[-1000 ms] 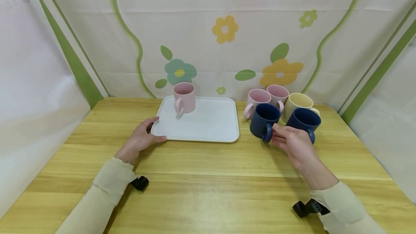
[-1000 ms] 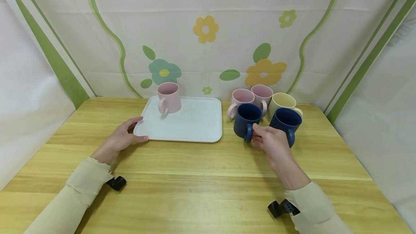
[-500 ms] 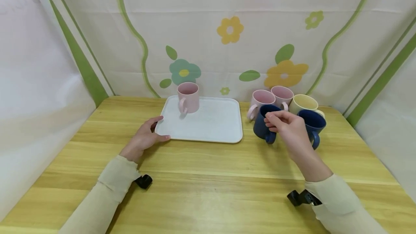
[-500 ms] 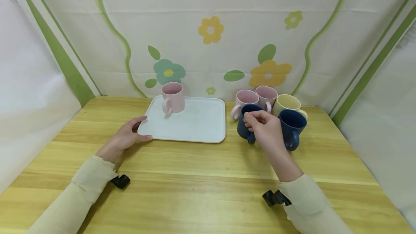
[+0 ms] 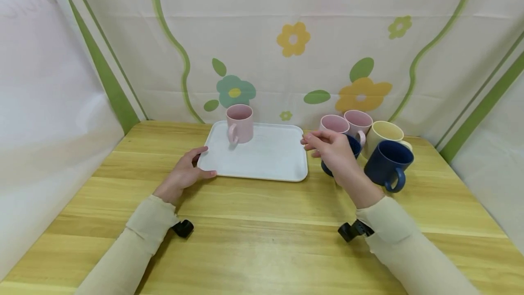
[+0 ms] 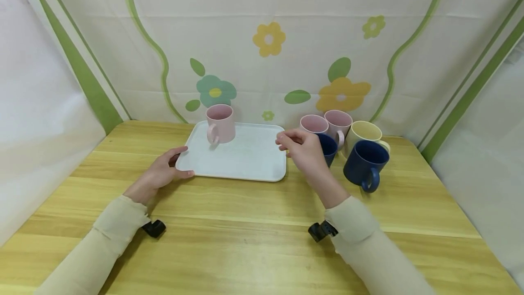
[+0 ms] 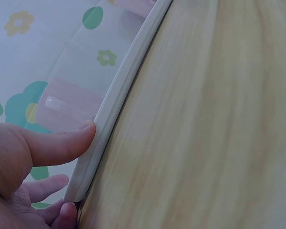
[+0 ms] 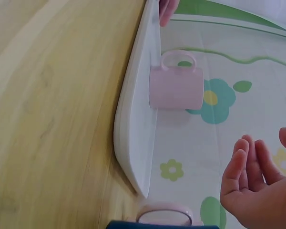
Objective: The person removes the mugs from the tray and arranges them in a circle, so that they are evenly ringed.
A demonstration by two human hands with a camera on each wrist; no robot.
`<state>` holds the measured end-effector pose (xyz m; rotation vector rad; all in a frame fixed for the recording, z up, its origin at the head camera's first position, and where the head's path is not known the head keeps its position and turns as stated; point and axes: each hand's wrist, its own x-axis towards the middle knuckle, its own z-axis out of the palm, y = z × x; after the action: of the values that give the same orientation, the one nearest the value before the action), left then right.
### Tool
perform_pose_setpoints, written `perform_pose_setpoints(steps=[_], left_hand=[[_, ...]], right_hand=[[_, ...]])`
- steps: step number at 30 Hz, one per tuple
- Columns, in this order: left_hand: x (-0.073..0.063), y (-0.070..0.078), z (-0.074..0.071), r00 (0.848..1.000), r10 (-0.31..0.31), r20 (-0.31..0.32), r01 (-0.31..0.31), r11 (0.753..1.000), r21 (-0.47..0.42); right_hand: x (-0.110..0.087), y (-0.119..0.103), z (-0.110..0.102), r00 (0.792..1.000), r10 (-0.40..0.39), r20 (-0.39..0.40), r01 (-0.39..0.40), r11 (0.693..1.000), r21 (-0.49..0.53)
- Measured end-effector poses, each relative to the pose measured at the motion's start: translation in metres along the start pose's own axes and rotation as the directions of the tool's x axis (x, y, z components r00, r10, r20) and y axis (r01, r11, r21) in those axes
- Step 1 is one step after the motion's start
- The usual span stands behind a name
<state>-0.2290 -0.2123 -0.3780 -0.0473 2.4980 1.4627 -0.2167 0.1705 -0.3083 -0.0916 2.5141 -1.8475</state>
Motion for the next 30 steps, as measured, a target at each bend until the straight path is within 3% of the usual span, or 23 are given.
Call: perform_pose_setpoints(steps=[13,30], left_hand=[[-0.001,-0.005,-0.001,1.0,-0.009,-0.01,0.009,1.0,0.011],[0.002,-0.002,0.0,1.0,-0.003,0.004,0.003,1.0,0.02]], right_hand=[[0.029,-0.002,0.049,0.99,-0.022,0.139,0.014,0.998,0.06],[0.061,0.008,0.1,0.976,0.03,0.218,-0.066,0.985,0.159]])
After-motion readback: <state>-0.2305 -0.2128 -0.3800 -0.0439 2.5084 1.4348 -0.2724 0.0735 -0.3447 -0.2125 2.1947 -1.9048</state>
